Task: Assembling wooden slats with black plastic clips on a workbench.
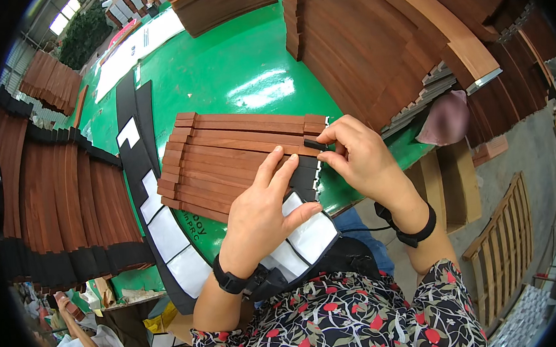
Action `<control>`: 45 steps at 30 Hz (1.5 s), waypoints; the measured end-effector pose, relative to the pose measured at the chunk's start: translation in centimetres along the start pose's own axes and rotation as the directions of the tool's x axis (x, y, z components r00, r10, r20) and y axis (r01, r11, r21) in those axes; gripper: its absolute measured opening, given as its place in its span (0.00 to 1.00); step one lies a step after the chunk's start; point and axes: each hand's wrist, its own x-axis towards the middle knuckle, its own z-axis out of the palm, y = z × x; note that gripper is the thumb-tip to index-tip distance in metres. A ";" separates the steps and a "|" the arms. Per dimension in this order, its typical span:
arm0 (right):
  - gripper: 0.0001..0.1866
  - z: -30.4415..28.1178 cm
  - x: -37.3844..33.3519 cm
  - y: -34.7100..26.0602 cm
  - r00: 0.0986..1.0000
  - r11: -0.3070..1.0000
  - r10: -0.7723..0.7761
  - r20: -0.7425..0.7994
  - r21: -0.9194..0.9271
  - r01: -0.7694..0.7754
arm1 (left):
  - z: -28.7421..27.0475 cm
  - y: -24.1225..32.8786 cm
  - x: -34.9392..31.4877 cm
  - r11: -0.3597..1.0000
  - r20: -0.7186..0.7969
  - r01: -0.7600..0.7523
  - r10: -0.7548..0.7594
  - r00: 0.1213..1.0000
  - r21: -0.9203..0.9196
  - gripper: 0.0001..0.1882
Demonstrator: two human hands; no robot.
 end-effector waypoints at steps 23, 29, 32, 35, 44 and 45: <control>0.14 0.6 -0.7 -0.1 0.992 0.999 -0.044 -0.121 -0.023 0.042 | 0.1 0.0 0.0 1.000 -0.003 -0.004 0.004 1.000 0.007 0.39; 0.14 0.9 -0.8 -0.3 0.989 0.993 -0.072 -0.131 -0.107 0.058 | 0.1 0.0 -0.1 1.000 -0.017 -0.011 0.011 1.000 0.012 0.39; 0.14 0.9 -0.4 -0.6 0.992 0.994 -0.056 -0.111 -0.103 0.045 | 0.1 -0.1 -0.1 1.000 -0.019 -0.012 0.013 1.000 0.010 0.39; 0.13 1.2 -0.3 -0.9 0.994 0.992 -0.037 -0.101 -0.122 0.025 | 0.2 -0.1 -0.2 1.000 -0.030 -0.016 0.016 0.999 0.004 0.38; 0.11 1.3 -1.0 -2.2 0.985 0.988 0.130 -0.116 -0.067 -0.138 | 0.1 -0.1 -0.6 1.000 -0.032 -0.020 0.020 0.999 -0.010 0.37; 0.11 1.3 -1.1 -2.2 0.985 0.988 0.129 -0.116 -0.068 -0.137 | 0.1 -0.1 -0.6 1.000 -0.028 -0.026 0.025 0.999 -0.014 0.37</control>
